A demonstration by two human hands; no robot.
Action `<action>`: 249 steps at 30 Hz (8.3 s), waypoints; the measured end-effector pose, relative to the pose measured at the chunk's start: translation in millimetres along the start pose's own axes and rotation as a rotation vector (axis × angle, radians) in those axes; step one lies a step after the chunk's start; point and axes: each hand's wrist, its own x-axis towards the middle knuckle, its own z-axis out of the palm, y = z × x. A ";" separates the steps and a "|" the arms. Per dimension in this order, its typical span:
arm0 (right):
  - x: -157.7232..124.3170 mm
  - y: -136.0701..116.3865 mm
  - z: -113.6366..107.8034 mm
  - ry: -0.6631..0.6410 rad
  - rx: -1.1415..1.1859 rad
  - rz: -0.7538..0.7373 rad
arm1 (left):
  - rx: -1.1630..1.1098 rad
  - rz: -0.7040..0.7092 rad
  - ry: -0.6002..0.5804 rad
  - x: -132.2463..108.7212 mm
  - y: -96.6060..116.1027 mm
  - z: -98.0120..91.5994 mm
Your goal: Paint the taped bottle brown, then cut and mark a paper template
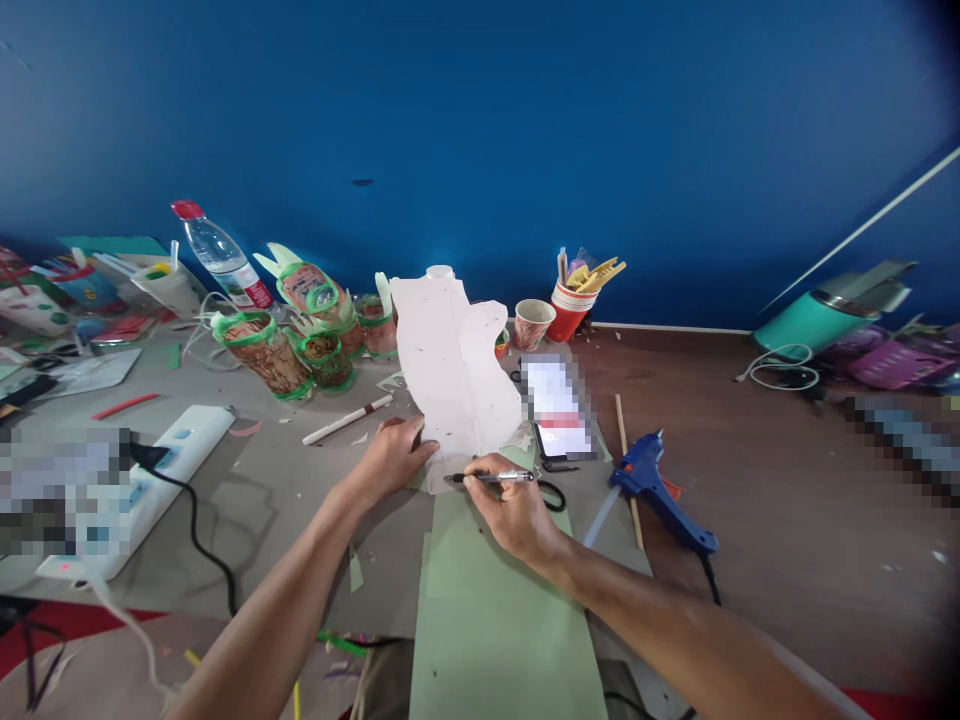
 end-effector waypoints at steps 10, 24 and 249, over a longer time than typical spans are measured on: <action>-0.6 2.0 1.3 0.000 -0.004 -0.021 | 0.006 0.007 0.002 0.2 0.1 0.1; 0.1 2.1 0.9 -0.006 -0.022 -0.073 | 0.032 0.009 -0.017 0.5 2.4 -1.2; 4.6 3.1 -8.6 -0.065 0.062 0.240 | -0.029 0.051 0.026 -1.0 -3.7 0.0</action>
